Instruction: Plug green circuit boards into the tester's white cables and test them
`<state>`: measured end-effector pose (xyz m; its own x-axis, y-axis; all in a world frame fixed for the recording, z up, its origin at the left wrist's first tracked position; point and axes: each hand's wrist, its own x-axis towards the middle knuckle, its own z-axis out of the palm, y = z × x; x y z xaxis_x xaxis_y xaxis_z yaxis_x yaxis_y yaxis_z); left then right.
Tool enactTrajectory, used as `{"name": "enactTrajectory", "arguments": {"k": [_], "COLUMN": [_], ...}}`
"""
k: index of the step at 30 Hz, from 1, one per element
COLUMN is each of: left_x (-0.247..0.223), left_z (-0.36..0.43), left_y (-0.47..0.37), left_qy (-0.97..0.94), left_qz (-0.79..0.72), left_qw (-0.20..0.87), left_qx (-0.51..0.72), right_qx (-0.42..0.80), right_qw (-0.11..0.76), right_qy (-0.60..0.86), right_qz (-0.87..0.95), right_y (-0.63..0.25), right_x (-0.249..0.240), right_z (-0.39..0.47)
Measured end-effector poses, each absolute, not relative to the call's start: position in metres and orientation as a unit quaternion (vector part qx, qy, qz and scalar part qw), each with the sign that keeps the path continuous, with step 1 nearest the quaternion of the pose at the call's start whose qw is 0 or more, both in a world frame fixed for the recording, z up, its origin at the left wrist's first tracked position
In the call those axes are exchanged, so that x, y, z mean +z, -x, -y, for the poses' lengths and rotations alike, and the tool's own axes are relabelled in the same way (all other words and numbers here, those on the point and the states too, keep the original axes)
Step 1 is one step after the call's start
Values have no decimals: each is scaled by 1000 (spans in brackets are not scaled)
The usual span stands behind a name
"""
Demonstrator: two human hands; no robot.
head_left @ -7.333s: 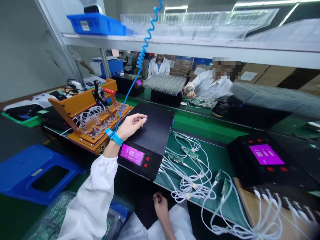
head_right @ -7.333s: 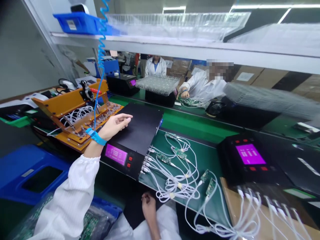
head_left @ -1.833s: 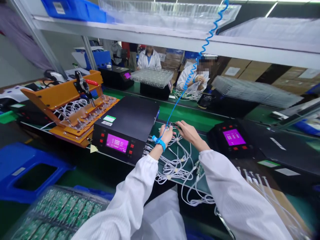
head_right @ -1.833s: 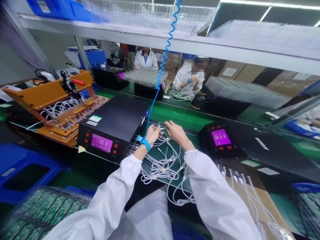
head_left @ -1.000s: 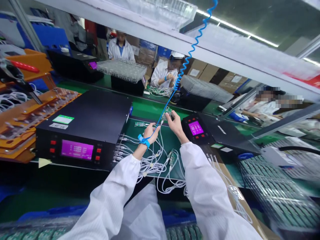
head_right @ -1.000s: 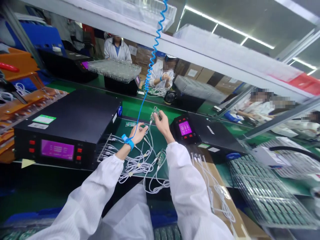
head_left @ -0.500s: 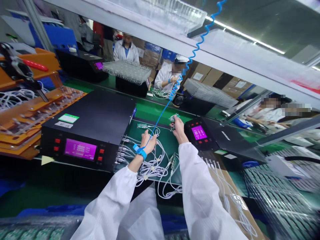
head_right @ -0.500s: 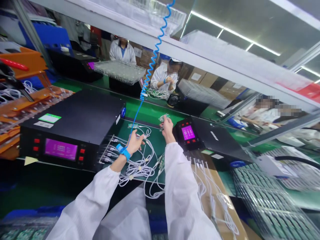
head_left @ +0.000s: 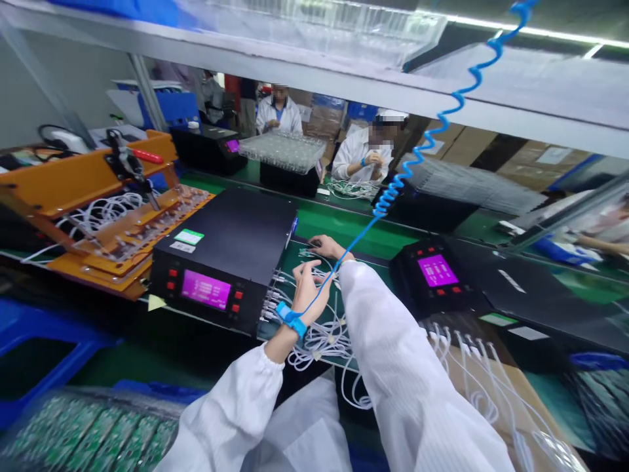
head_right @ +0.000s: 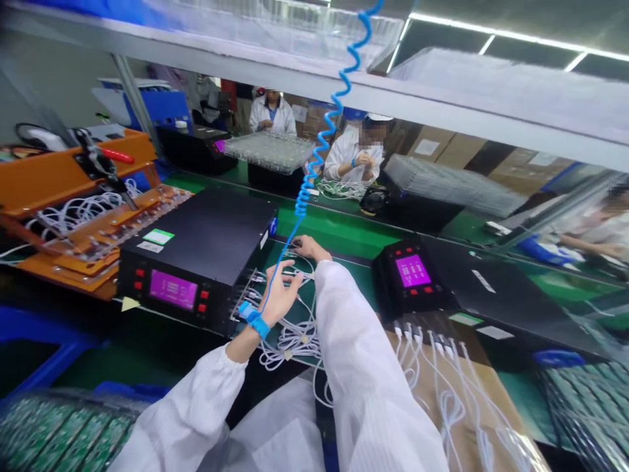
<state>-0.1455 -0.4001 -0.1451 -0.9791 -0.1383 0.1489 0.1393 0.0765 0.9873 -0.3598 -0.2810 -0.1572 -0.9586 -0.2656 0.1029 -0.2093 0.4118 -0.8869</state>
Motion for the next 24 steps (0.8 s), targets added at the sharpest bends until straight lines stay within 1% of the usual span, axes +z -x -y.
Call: {"name": "enactTrajectory", "arguments": {"k": [2,5,9,10,12,14,17,20,24], "left_x": [-142,-138,-130,-128,-122,-118,-115,-116,-123], "left_z": [400,397,388,385,377,369,357,350,346], "left_y": [152,162,178,181,188,193,198,201,206], "left_qy": [-3,-28,-120,-147,-194,-225,-214,-188,-163], "left_qz": [728,716,632,603,539,478,425,434,491], "left_qw": [85,50,31,35,32,16,-6,-8,29], "left_qx": [-681,-696,-765,-784,-819,-849,-879,-881,-855], "right_qx": [-468,-367,-104,-50,20,58,80,73,65], "right_qw": [35,16,-14,-27,-63,-95,-125,-155,-177], "right_qy": [187,235,292,309,335,342,342,338,294], "right_qz": [-863,-900,-951,-949,-940,-933,-928,-925,-937], "right_y": [363,362,334,323,298,275,251,237,228], "right_x": [-160,-160,-140,-131,-112,-95,-82,-85,-97], "right_z": [285,290,282,276,263,250,235,228,230]}}
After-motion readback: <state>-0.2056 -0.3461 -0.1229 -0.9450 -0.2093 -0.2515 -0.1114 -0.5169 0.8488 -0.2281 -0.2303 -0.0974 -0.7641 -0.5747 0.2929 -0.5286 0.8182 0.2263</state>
